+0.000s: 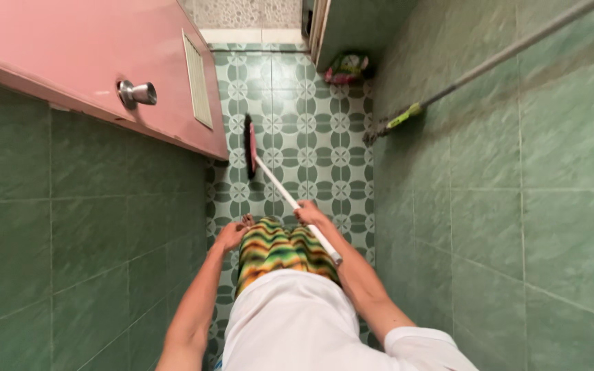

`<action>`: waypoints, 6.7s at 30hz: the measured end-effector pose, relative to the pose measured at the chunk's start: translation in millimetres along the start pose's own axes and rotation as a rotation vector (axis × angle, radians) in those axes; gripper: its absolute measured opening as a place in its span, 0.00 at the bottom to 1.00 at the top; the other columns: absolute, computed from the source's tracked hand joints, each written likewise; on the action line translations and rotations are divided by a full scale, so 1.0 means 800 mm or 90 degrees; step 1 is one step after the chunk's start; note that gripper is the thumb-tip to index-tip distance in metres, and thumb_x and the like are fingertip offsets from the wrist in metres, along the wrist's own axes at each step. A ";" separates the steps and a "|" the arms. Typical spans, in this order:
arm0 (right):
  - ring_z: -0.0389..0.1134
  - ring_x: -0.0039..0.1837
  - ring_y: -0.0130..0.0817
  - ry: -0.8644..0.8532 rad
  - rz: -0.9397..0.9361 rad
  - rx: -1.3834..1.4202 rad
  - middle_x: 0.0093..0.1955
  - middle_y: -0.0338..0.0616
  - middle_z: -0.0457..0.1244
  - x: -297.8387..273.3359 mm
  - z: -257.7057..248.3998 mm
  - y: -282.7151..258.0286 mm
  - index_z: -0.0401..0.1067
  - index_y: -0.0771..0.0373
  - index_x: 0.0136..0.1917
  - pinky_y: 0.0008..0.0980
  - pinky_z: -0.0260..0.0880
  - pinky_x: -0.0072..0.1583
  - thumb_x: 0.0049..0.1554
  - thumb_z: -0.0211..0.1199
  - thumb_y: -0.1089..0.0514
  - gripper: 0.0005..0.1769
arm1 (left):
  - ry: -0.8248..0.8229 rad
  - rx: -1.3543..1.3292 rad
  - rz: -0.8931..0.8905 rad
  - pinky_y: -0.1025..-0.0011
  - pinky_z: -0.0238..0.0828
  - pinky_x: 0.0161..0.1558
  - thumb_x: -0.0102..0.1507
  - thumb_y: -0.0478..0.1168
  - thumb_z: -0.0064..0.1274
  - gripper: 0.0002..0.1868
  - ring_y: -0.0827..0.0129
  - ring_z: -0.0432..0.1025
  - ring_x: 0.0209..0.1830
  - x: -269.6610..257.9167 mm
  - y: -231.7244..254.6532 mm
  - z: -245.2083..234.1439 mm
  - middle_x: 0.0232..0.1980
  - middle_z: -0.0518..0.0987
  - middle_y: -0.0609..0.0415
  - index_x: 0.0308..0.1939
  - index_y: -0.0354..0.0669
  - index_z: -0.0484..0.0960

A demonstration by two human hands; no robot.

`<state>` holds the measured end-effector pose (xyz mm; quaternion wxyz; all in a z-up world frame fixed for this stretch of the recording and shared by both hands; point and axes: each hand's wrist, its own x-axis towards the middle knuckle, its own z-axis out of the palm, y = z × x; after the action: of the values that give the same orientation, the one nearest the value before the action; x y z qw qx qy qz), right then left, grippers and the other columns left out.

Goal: The person sweeps the tiled floor of a bathroom using a broom, gathering dirt and debris toward a specific area.

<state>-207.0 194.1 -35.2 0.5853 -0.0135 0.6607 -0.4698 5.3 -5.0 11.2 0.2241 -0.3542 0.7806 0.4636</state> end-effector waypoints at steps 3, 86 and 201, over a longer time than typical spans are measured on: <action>0.61 0.27 0.32 0.032 0.055 -0.046 0.31 0.45 0.64 0.022 0.003 -0.015 0.74 0.64 0.51 0.36 0.61 0.30 0.55 0.60 0.65 0.09 | 0.032 0.011 -0.038 0.63 0.72 0.60 0.62 0.55 0.56 0.24 0.56 0.79 0.57 -0.009 -0.002 -0.013 0.55 0.85 0.46 0.55 0.44 0.85; 0.58 0.26 0.33 0.169 0.067 0.031 0.30 0.45 0.62 0.164 0.003 -0.258 0.71 0.61 0.62 0.36 0.55 0.28 0.58 0.59 0.65 0.18 | -0.050 0.099 0.009 0.56 0.69 0.63 0.62 0.52 0.55 0.26 0.48 0.73 0.62 0.251 0.010 -0.262 0.59 0.80 0.41 0.62 0.48 0.80; 0.50 0.28 0.23 0.062 0.134 0.382 0.32 0.41 0.56 0.166 -0.033 -0.211 0.65 0.69 0.53 0.27 0.51 0.28 0.62 0.49 0.65 0.08 | -0.048 0.040 -0.004 0.56 0.70 0.61 0.63 0.54 0.57 0.27 0.50 0.74 0.62 0.208 0.066 -0.209 0.61 0.79 0.42 0.63 0.47 0.78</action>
<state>-359.8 40.5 -32.1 0.5761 0.2505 0.5177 -0.5807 -146.1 -193.2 6.8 0.2657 -0.3315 0.7848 0.4513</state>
